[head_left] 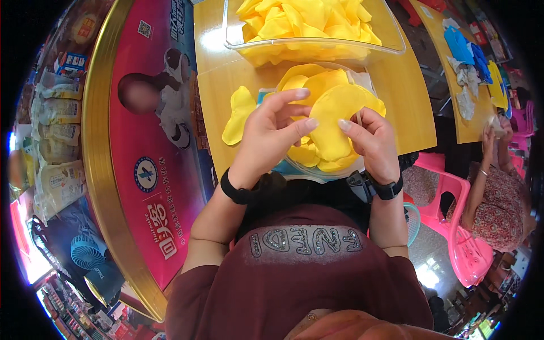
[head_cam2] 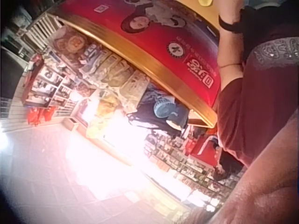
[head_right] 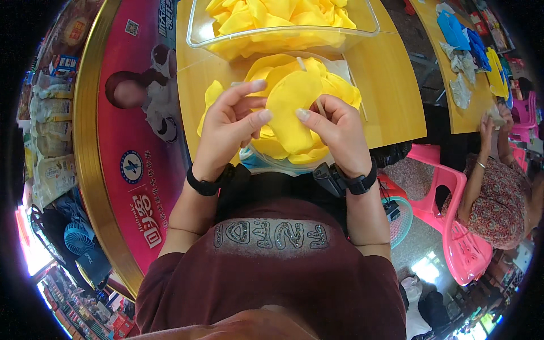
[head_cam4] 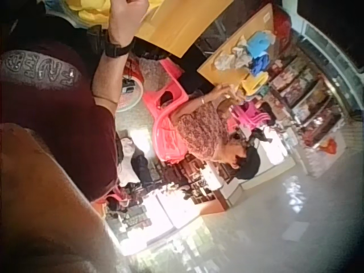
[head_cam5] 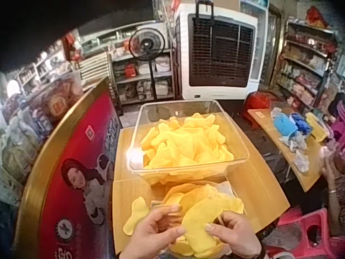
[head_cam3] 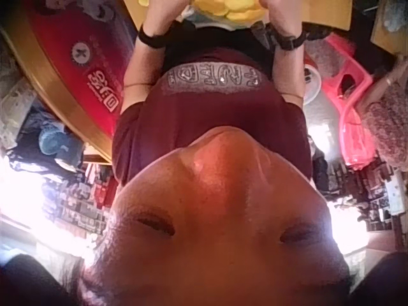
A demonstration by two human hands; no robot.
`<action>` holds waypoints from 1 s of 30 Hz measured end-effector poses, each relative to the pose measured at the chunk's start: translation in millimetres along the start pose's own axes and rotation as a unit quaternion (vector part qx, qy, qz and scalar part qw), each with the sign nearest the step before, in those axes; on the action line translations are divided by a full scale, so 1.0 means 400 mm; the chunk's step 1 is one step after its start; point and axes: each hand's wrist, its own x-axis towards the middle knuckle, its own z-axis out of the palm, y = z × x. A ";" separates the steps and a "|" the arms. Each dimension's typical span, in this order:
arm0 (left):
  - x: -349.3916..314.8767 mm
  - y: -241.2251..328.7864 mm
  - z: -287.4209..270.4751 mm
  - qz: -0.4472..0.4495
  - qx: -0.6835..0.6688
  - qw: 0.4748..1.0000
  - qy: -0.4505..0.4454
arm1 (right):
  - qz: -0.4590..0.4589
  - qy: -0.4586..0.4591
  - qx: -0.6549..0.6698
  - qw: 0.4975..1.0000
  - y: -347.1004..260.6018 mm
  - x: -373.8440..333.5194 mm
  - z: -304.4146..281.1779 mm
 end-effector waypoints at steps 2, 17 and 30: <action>-0.004 0.002 0.004 -0.032 -0.034 0.999 -0.006 | -0.004 -0.009 -0.034 0.999 0.003 0.003 -0.006; -0.026 0.042 0.019 -0.076 -0.165 0.982 -0.045 | -0.097 -0.001 -0.080 0.992 0.005 -0.031 0.071; -0.074 0.047 0.058 0.048 -0.089 0.995 -0.007 | -0.219 0.026 -0.064 0.973 0.016 -0.048 0.091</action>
